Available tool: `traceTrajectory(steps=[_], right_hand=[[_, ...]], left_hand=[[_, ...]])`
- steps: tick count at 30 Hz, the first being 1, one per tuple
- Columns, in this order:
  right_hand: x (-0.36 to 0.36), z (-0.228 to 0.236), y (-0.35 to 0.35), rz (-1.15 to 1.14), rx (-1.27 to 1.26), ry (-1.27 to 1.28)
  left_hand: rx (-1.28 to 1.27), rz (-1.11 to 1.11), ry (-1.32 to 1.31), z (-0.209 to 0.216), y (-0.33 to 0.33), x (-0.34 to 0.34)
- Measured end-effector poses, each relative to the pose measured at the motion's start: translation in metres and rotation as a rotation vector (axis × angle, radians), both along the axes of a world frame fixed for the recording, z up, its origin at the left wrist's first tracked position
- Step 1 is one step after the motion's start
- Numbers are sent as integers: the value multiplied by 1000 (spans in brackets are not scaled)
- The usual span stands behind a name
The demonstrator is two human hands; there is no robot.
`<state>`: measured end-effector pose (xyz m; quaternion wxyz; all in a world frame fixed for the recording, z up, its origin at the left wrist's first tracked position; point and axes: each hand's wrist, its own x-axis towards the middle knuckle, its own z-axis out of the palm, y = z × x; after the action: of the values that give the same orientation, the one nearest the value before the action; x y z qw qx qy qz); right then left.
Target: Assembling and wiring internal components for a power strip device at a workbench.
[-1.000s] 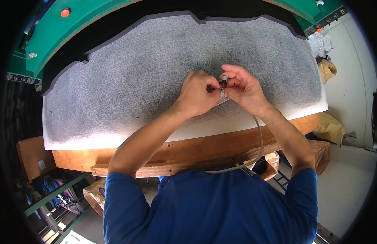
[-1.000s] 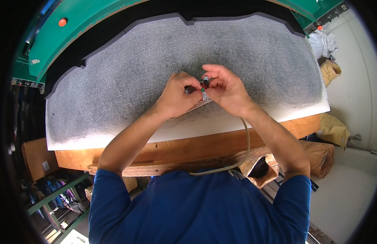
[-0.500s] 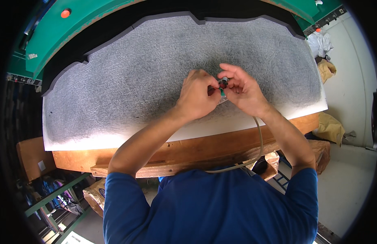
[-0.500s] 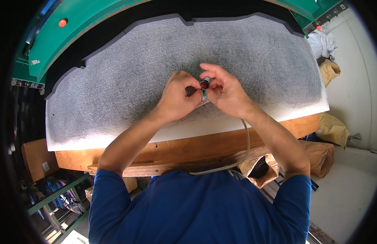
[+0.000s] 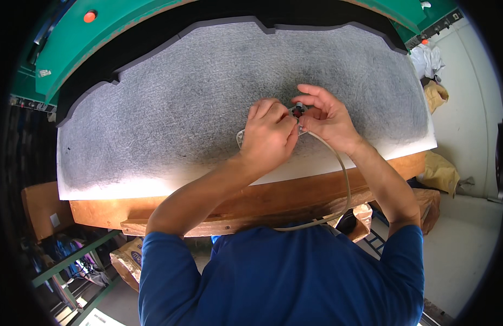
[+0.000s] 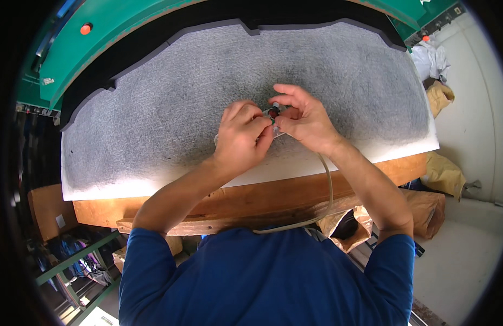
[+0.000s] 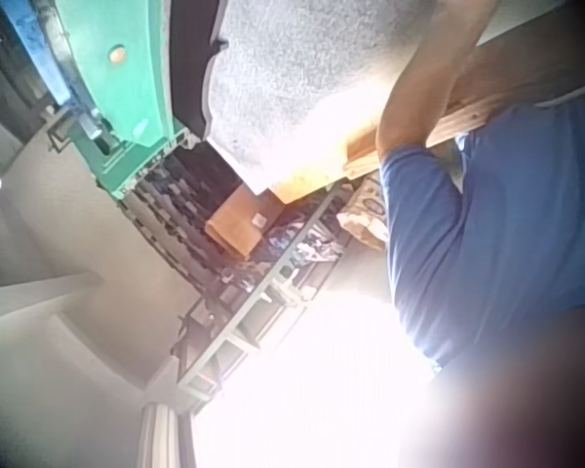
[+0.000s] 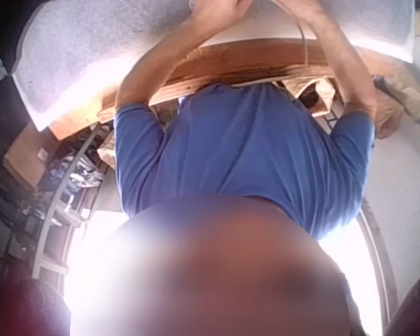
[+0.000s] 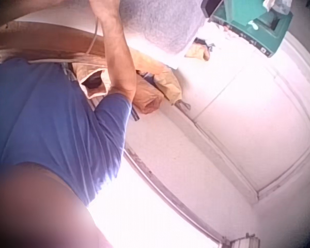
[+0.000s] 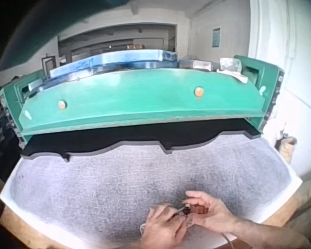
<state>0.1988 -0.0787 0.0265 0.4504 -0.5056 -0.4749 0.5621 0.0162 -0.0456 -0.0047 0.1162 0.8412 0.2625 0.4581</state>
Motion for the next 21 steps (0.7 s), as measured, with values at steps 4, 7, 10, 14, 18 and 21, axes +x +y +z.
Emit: traceTrajectory(steps=[4,7,10,14,18,21], right_hand=[[3,-5,0,1,-15,-14],[3,-5,-1,6,-4,-62],[0,-6,-2,1,60,-54],[-2,-10,-3,-12,95,-79],[-3,-12,-3,-5,139,-69],[-3,-10,-4,22,165,-62]], left_hand=[[-38,-8,-56,0,2,-3],[-198,-3,-98,-1,4,-5],[-333,23,-62,-1,8,-6],[-446,120,26,1,14,-6],[-597,152,156,6,23,-3],[-711,160,210,9,28,2]])
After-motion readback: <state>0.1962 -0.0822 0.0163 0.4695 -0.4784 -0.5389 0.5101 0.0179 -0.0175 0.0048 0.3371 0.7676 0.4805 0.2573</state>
